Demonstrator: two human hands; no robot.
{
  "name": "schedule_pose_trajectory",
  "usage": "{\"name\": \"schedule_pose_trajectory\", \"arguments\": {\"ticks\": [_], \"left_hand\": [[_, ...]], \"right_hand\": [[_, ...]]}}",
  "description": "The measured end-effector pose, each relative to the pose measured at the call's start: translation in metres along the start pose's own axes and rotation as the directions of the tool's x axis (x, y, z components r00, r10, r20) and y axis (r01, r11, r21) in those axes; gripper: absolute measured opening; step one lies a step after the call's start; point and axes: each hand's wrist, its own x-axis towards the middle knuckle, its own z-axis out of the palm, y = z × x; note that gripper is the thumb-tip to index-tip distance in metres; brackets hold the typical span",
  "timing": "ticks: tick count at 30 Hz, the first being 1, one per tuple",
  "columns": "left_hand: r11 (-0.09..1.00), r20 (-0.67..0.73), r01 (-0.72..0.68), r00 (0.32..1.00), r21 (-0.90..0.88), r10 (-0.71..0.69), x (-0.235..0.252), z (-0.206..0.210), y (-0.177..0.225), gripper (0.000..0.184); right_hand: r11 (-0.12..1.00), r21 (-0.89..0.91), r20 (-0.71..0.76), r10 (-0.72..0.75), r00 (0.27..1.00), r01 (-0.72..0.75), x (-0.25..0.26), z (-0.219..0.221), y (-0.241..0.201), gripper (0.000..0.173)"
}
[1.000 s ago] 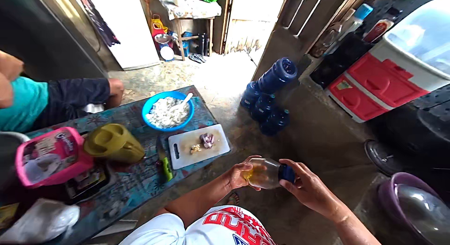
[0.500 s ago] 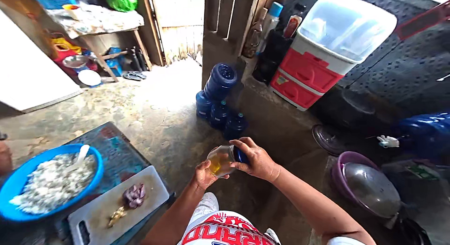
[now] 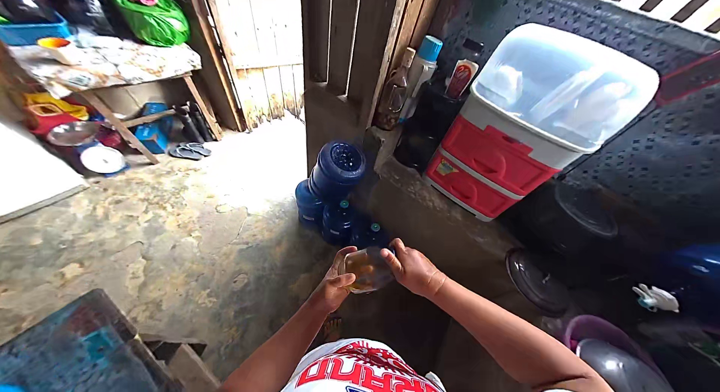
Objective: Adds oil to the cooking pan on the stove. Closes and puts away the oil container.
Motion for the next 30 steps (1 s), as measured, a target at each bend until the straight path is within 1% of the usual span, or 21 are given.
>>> {"name": "schedule_pose_trajectory", "arguments": {"ticks": [2, 4, 6, 7, 8, 9, 11, 13, 15, 17, 19, 20, 22, 23, 24, 25, 26, 27, 28, 29, 30], "left_hand": [[0.997, 0.028, 0.06, 0.998, -0.038, -0.059, 0.036, -0.009, 0.007, 0.091], [0.97, 0.034, 0.179, 0.984, -0.165, -0.176, 0.066, -0.014, 0.008, 0.086], [0.929, 0.006, 0.261, 0.963, -0.264, -0.269, 0.091, -0.015, 0.004, 0.076], [0.917, -0.012, 0.279, 0.956, -0.284, -0.294, 0.104, -0.015, 0.002, 0.07], [0.913, -0.036, 0.287, 0.95, -0.29, -0.31, 0.115, -0.015, 0.0, 0.068], [0.914, -0.063, 0.286, 0.947, -0.289, -0.316, 0.126, -0.016, -0.001, 0.068], [0.915, -0.102, 0.275, 0.943, -0.296, -0.317, 0.149, -0.018, -0.004, 0.068], [0.92, -0.159, 0.255, 0.937, -0.296, -0.311, 0.17, -0.02, -0.006, 0.069], [0.936, -0.196, 0.229, 0.938, -0.268, -0.286, 0.19, -0.022, -0.008, 0.068], [0.958, -0.222, 0.184, 0.947, -0.222, -0.233, 0.212, -0.025, -0.007, 0.075], [0.98, -0.239, 0.125, 0.958, -0.156, -0.16, 0.233, -0.027, -0.007, 0.091], [0.987, -0.236, 0.099, 0.964, -0.124, -0.126, 0.243, -0.028, -0.008, 0.097], [0.993, -0.217, 0.064, 0.972, -0.098, -0.084, 0.259, -0.032, -0.012, 0.097], [0.993, -0.207, 0.053, 0.975, -0.108, -0.074, 0.266, -0.034, -0.015, 0.094], [0.991, -0.203, 0.04, 0.977, -0.128, -0.066, 0.272, -0.035, -0.018, 0.09], [0.99, -0.216, 0.019, 0.975, -0.142, -0.05, 0.277, -0.033, -0.021, 0.084], [0.989, -0.238, -0.009, 0.971, -0.149, -0.027, 0.282, -0.031, -0.024, 0.078], [0.987, -0.259, -0.035, 0.966, -0.155, -0.006, 0.287, -0.031, -0.028, 0.071], [0.984, -0.293, -0.063, 0.956, -0.169, 0.011, 0.292, -0.031, -0.033, 0.065], [0.98, -0.331, -0.086, 0.943, -0.179, 0.023, 0.297, -0.03, -0.036, 0.062], [0.974, -0.371, -0.105, 0.928, -0.199, 0.025, 0.301, -0.03, -0.037, 0.061]], "right_hand": [[0.989, 0.113, 0.12, 0.086, 0.989, -0.1, 0.029, -0.033, 0.013, 0.083], [0.977, 0.071, 0.173, 0.186, 0.967, -0.201, 0.047, -0.064, 0.02, 0.091], [0.975, -0.042, 0.131, 0.221, 0.966, -0.217, 0.061, -0.092, 0.027, 0.079], [0.992, -0.033, 0.072, 0.122, 0.99, -0.12, 0.066, -0.1, 0.037, 0.061], [0.999, 0.012, 0.035, -0.042, 0.999, 0.041, 0.073, -0.107, 0.051, 0.041], [0.974, 0.065, 0.041, -0.221, 0.974, 0.219, 0.082, -0.113, 0.065, 0.038], [0.886, 0.177, 0.147, -0.455, 0.878, 0.429, 0.101, -0.127, 0.086, 0.066], [0.86, 0.14, 0.206, -0.509, 0.835, 0.49, 0.123, -0.134, 0.1, 0.081], [0.882, 0.044, 0.187, -0.469, 0.863, 0.469, 0.145, -0.135, 0.112, 0.08], [0.926, 0.046, 0.168, -0.378, 0.91, 0.376, 0.171, -0.142, 0.123, 0.072], [0.972, 0.141, 0.176, -0.21, 0.962, 0.186, 0.194, -0.152, 0.132, 0.057], [0.983, 0.171, 0.235, -0.105, 0.966, 0.065, 0.205, -0.158, 0.137, 0.057], [0.986, 0.112, 0.388, 0.074, 0.919, -0.127, 0.228, -0.172, 0.145, 0.076], [0.988, 0.031, 0.446, 0.123, 0.887, -0.153, 0.239, -0.181, 0.147, 0.083], [0.992, -0.037, 0.456, 0.122, 0.882, -0.118, 0.248, -0.191, 0.148, 0.085], [0.997, -0.071, 0.429, 0.05, 0.902, -0.022, 0.255, -0.199, 0.149, 0.08], [0.989, -0.04, 0.389, -0.114, 0.914, 0.14, 0.263, -0.206, 0.153, 0.068], [0.934, 0.017, 0.373, -0.337, 0.865, 0.356, 0.273, -0.211, 0.162, 0.053], [0.841, 0.067, 0.38, -0.52, 0.765, 0.537, 0.283, -0.212, 0.168, 0.051], [0.743, 0.101, 0.371, -0.646, 0.667, 0.662, 0.292, -0.211, 0.171, 0.062], [0.682, 0.108, 0.361, -0.705, 0.61, 0.724, 0.298, -0.209, 0.171, 0.075]]}}
